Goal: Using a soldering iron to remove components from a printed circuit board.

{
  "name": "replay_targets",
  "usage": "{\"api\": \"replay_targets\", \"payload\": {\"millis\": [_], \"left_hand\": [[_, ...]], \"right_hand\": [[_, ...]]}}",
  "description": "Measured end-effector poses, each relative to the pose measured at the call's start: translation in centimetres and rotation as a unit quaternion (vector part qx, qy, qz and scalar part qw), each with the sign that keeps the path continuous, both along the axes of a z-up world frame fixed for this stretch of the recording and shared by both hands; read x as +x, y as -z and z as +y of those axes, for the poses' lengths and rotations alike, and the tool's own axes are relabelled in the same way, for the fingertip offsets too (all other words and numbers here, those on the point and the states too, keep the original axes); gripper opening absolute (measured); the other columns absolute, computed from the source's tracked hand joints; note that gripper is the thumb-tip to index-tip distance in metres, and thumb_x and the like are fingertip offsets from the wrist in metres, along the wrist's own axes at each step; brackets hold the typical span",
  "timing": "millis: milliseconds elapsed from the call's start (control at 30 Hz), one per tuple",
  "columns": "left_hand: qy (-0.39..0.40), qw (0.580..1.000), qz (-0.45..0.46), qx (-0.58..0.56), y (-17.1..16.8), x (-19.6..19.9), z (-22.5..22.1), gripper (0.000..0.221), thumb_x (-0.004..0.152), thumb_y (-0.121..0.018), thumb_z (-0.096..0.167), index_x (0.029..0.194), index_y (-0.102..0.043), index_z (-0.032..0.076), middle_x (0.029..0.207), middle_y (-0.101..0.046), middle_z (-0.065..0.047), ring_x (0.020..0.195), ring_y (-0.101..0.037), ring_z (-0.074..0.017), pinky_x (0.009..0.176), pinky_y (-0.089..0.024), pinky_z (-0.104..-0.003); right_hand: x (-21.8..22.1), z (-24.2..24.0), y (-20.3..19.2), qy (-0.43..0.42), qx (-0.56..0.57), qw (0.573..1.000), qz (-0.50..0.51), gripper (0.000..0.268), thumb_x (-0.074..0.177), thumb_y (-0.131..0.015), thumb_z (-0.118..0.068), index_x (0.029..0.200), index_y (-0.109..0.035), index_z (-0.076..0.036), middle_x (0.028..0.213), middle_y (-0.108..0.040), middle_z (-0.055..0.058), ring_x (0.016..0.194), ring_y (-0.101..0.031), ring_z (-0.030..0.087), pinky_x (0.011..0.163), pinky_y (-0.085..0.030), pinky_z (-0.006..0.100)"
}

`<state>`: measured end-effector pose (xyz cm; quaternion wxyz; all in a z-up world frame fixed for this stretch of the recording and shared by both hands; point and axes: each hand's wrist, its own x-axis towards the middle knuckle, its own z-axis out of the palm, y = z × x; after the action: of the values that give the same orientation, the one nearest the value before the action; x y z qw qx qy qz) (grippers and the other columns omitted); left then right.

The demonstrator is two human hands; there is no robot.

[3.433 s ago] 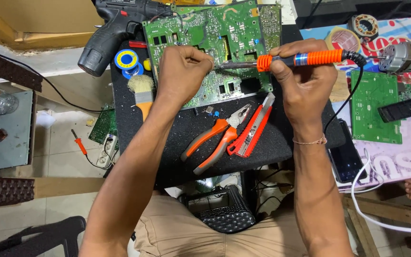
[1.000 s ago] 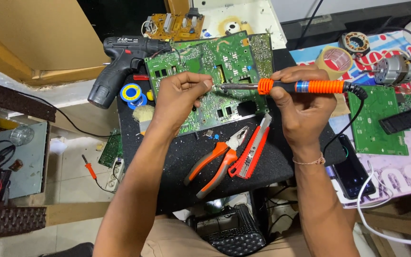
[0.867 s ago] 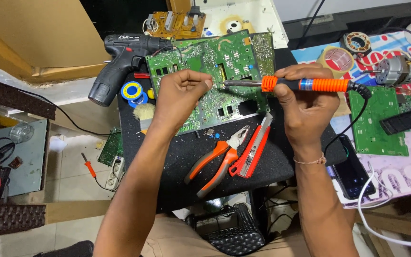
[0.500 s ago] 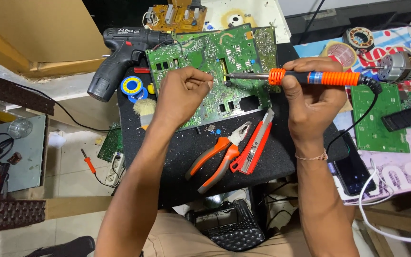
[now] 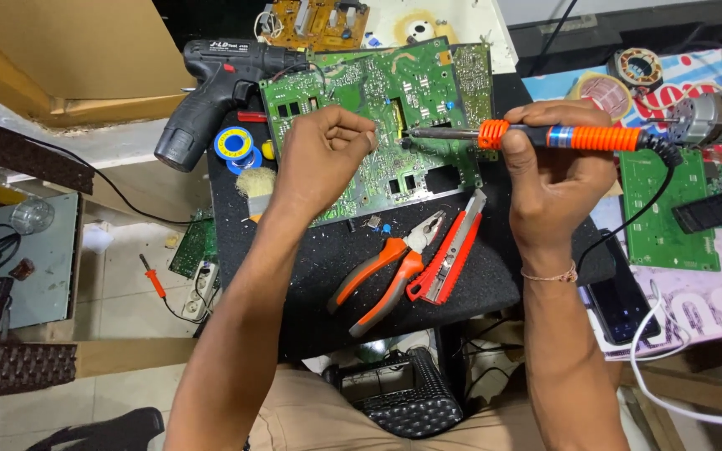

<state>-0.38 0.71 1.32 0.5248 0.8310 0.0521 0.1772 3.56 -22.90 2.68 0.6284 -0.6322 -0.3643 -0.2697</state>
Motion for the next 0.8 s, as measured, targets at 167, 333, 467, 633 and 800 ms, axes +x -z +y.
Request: {"api": "replay_targets", "payload": {"millis": [167, 333, 467, 633, 800], "left_hand": [[-0.064, 0.996, 0.013, 0.059, -0.8, -0.4, 0.0, 0.010, 0.086, -0.076, 0.006, 0.095, -0.081, 0.006, 0.070, -0.072, 0.000, 0.050, -0.047, -0.0033, 0.045, -0.042, -0.021], [-0.085, 0.992, -0.011, 0.094, -0.1, -0.1, 0.5, 0.006, 0.086, -0.078, 0.005, 0.089, -0.082, 0.009, 0.082, -0.058, 0.000, 0.060, -0.043, -0.0056, 0.052, -0.043, -0.020], [-0.078, 0.993, -0.028, 0.085, -0.3, -0.4, 0.7, 0.011, 0.085, -0.077, 0.003, 0.094, -0.082, 0.007, 0.074, -0.064, 0.001, 0.056, -0.041, -0.0043, 0.047, -0.037, -0.021], [-0.068, 0.995, -0.028, 0.069, -0.2, -0.3, 0.7, 0.014, 0.085, -0.073, 0.000, 0.096, -0.081, 0.003, 0.075, -0.075, -0.001, 0.049, -0.041, -0.0022, 0.042, -0.036, -0.021], [-0.067, 0.993, -0.020, 0.092, 0.5, -0.2, 0.8, 0.013, 0.086, -0.071, -0.001, 0.096, -0.079, 0.002, 0.071, -0.071, -0.003, 0.047, -0.043, -0.0038, 0.040, -0.037, -0.021]], "right_hand": [[-0.2, 0.1, -0.1, 0.007, 0.003, 1.000, -0.005, 0.022, 0.105, -0.066, 0.000, 0.116, -0.047, -0.002, 0.113, -0.055, 0.014, 0.105, -0.060, 0.026, 0.104, -0.054, 0.038], [-0.1, 0.1, 0.1, 0.007, 0.003, 1.000, -0.005, 0.022, 0.106, -0.067, -0.002, 0.116, -0.047, -0.004, 0.114, -0.054, 0.012, 0.106, -0.061, 0.025, 0.104, -0.055, 0.039], [0.0, 0.2, 0.3, 0.005, 0.000, 1.000, -0.013, 0.022, 0.107, -0.067, -0.001, 0.116, -0.047, -0.003, 0.113, -0.054, 0.013, 0.106, -0.061, 0.027, 0.104, -0.055, 0.040], [-0.1, 0.2, 0.3, 0.007, -0.006, 1.000, -0.006, 0.022, 0.107, -0.067, -0.004, 0.115, -0.047, -0.003, 0.112, -0.055, 0.013, 0.106, -0.062, 0.027, 0.104, -0.055, 0.040], [0.1, 0.1, 0.7, 0.003, -0.007, 1.000, -0.009, 0.022, 0.107, -0.067, -0.002, 0.116, -0.046, -0.003, 0.113, -0.055, 0.013, 0.106, -0.061, 0.028, 0.105, -0.054, 0.040]]}}
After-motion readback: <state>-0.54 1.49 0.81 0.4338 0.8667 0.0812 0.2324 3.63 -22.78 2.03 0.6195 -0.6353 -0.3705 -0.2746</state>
